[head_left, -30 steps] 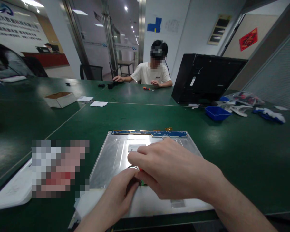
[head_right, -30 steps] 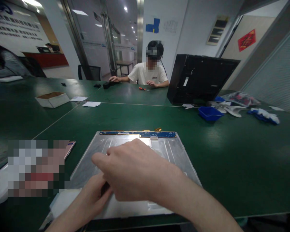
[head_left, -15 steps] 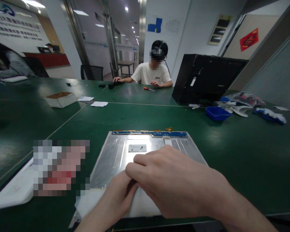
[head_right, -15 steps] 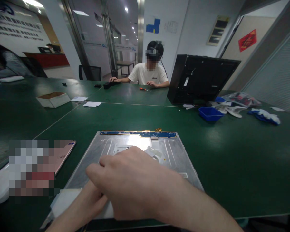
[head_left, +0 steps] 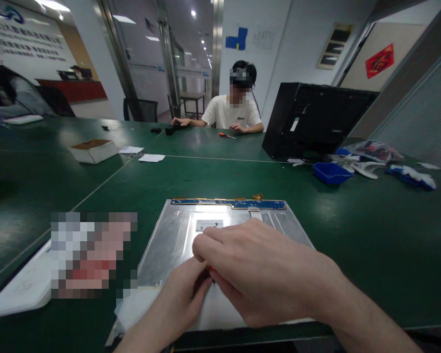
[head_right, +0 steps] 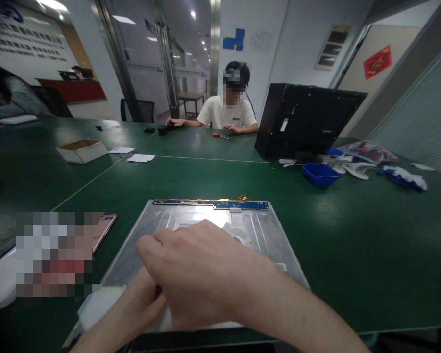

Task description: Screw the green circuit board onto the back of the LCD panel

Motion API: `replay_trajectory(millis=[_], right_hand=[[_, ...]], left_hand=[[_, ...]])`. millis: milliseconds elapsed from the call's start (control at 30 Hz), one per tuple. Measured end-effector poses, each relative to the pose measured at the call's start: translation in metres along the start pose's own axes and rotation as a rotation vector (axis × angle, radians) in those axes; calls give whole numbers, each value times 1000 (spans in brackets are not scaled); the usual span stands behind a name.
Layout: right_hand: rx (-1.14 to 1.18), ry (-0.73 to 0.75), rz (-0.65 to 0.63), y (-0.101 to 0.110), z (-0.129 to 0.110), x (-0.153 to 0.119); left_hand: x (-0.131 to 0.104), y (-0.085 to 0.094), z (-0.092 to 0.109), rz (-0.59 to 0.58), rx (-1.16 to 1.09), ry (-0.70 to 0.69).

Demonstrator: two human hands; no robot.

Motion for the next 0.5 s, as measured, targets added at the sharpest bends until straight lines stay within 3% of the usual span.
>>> replay_trajectory(millis=[200, 500], right_hand=[[-115, -77, 110, -1, 11, 2], [-22, -3, 77, 1, 6, 0]], left_hand=[[0, -2, 0, -22, 15, -31], [0, -2, -1, -33, -12, -4]])
Point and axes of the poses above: each hand's wrist, its own x-axis towards the middle knuckle, its own y-axis out of the back of the hand, z = x × y, the point moved 8 cm from there along x, towards the middle knuckle
